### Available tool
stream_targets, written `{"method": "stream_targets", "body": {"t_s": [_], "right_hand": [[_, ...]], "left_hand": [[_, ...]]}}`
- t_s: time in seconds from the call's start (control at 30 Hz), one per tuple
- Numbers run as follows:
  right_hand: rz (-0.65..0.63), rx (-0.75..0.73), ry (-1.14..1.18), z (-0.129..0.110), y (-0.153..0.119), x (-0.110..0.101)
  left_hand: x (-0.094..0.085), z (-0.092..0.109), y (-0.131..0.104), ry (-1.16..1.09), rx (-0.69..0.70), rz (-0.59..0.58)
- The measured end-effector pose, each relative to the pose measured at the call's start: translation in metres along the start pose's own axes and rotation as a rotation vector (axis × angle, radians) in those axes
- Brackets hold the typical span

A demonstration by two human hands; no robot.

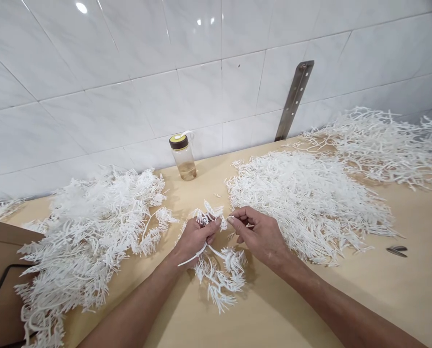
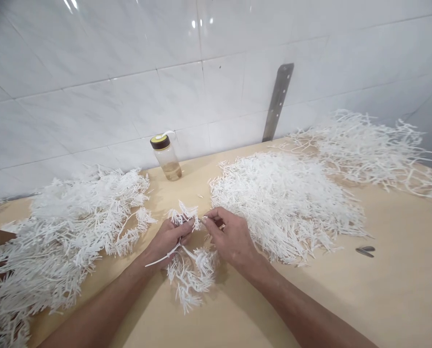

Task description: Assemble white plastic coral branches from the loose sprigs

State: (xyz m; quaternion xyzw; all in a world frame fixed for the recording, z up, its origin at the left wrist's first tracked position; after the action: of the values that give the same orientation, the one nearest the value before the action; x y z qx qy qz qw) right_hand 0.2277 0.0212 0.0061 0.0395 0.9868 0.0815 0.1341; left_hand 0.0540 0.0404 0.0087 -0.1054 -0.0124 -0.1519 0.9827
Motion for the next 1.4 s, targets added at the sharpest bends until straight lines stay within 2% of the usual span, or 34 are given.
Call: {"method": "stream_targets", "body": {"t_s": [0.17,0.37,0.47,0.6,0.73,0.8,0.93,1.23,1.4], "right_hand": [[-0.114,0.191,0.168,-0.001,0.003,0.001],[-0.225,0.198,0.321,-0.002,0.003,0.001],[-0.213,0.174,0.283,-0.003,0.002,0.0],[-0.155,0.112,0.161,-0.001,0.001,-0.001],[-0.125,0.089,0.105,0.002,0.001,-0.001],[-0.126,0.099,0.092,0.002,0.001,-0.001],[-0.17,0.115,0.102,-0.002,0.0,0.0],[-0.2,0.115,0.148,0.0,0.0,-0.001],[-0.199,0.039,0.034,0.004,-0.003,-0.005]], "left_hand": [[-0.001,0.001,0.0,-0.131,0.011,-0.035],[0.0,0.005,-0.003,-0.102,-0.018,-0.03],[-0.002,0.002,-0.003,-0.131,-0.077,-0.019],[-0.003,-0.002,-0.001,-0.203,-0.134,-0.075],[-0.006,-0.005,-0.004,-0.047,-0.128,-0.053],[-0.008,-0.006,-0.005,0.011,-0.13,-0.017],[-0.01,-0.009,-0.001,-0.063,-0.118,0.03],[-0.008,-0.002,-0.006,-0.001,-0.188,-0.031],[-0.007,0.0,-0.009,0.118,-0.184,0.023]]}}
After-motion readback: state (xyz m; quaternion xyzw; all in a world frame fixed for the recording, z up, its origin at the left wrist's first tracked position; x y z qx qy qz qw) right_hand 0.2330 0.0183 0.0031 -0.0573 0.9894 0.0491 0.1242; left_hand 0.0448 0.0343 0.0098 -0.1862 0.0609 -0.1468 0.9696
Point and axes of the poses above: each hand's wrist, its own y-axis towards the middle knuckle, its own x-axis out of the palm, z = x × y, the point moved 2 cm from there along y, towards the middle knuckle, and after that the axes turned 2 degrees about z, right-handed, at the moved point
